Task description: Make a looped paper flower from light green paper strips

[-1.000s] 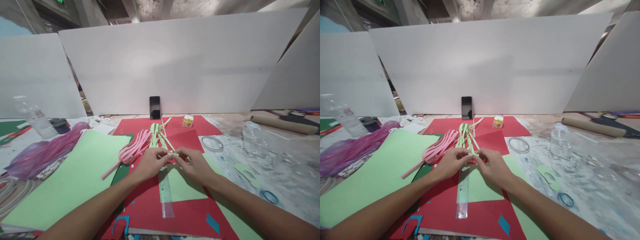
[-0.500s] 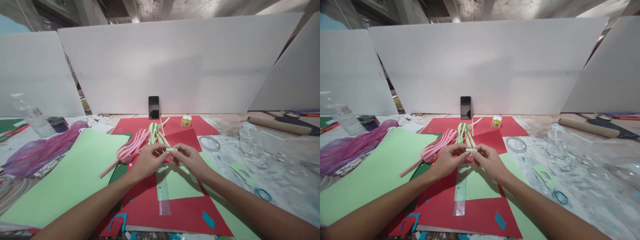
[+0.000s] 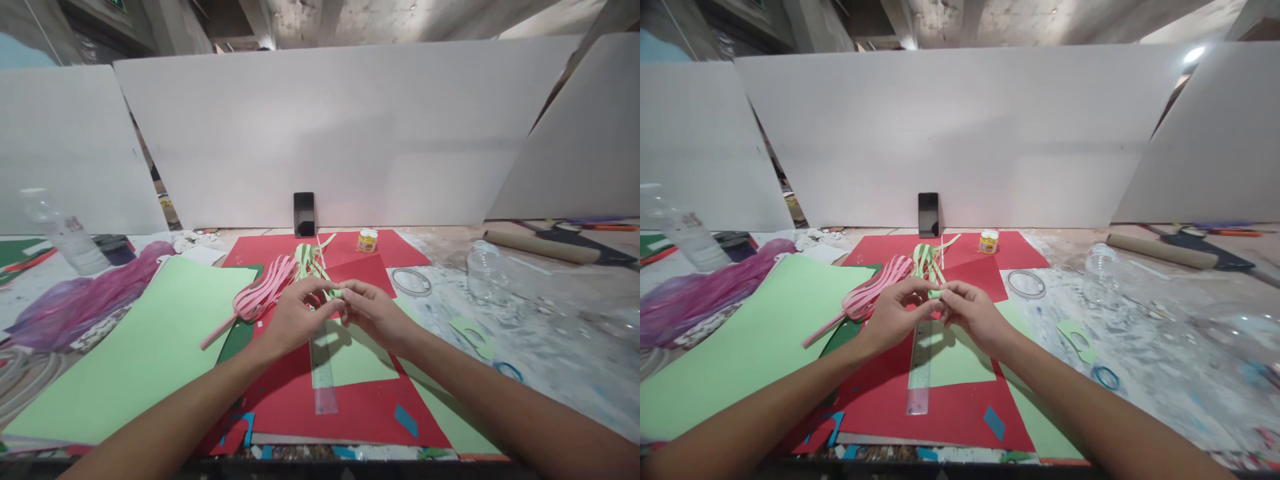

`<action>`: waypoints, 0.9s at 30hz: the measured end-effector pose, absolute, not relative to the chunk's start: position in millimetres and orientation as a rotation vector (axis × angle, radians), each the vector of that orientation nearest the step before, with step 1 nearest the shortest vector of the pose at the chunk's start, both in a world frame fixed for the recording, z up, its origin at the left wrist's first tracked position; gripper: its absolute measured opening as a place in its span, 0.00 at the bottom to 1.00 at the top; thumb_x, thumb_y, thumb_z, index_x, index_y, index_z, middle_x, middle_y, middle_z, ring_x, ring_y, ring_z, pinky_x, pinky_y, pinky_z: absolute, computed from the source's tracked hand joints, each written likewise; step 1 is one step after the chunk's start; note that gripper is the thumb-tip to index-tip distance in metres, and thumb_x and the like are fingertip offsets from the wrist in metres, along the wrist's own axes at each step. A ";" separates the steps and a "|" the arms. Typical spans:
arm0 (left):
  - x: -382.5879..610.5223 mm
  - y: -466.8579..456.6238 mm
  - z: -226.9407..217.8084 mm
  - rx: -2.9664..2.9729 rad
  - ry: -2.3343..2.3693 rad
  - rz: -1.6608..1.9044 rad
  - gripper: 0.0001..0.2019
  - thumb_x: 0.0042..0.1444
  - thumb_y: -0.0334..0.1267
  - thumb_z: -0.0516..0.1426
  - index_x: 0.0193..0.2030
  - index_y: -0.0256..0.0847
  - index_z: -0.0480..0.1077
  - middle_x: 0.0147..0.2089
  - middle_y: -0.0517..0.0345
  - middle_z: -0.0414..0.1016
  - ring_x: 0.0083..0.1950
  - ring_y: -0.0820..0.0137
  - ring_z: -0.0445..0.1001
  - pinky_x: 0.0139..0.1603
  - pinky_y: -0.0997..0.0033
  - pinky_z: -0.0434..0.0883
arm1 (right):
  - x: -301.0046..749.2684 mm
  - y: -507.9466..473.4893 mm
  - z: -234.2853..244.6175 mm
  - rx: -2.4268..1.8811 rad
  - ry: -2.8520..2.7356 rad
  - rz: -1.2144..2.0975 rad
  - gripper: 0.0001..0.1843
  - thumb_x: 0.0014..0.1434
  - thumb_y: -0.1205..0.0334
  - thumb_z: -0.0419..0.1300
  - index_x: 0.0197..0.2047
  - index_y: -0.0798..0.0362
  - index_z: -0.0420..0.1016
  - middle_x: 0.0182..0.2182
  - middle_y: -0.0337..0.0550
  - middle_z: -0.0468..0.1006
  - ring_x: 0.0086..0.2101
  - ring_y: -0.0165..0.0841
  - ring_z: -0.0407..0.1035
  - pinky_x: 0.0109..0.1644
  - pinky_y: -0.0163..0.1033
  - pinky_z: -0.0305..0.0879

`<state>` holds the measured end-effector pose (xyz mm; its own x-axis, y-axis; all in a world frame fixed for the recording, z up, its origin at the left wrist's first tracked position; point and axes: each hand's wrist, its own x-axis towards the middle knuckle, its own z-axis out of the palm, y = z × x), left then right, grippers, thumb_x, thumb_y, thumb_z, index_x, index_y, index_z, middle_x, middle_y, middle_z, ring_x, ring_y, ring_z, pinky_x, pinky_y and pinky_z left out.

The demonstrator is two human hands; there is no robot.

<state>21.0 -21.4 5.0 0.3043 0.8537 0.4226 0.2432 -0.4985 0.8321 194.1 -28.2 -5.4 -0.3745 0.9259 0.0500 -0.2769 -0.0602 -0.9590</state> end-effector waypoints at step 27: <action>34.0 155.7 19.4 2.403 1.778 0.216 0.21 0.46 0.37 0.61 0.49 0.38 0.72 0.50 0.39 0.75 0.49 0.50 0.73 0.45 0.59 0.69 | 205.1 -13.3 -19.1 -1.107 -1.392 1.426 0.20 0.57 0.44 0.60 0.33 0.55 0.67 0.25 0.38 0.70 0.24 0.26 0.65 0.32 0.36 0.64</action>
<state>34.0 155.7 19.4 0.2896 0.9567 0.0290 0.9359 -0.2894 0.2008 205.1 -13.3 -19.1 -0.2619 0.9644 -0.0377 0.0145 -0.0351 -0.9993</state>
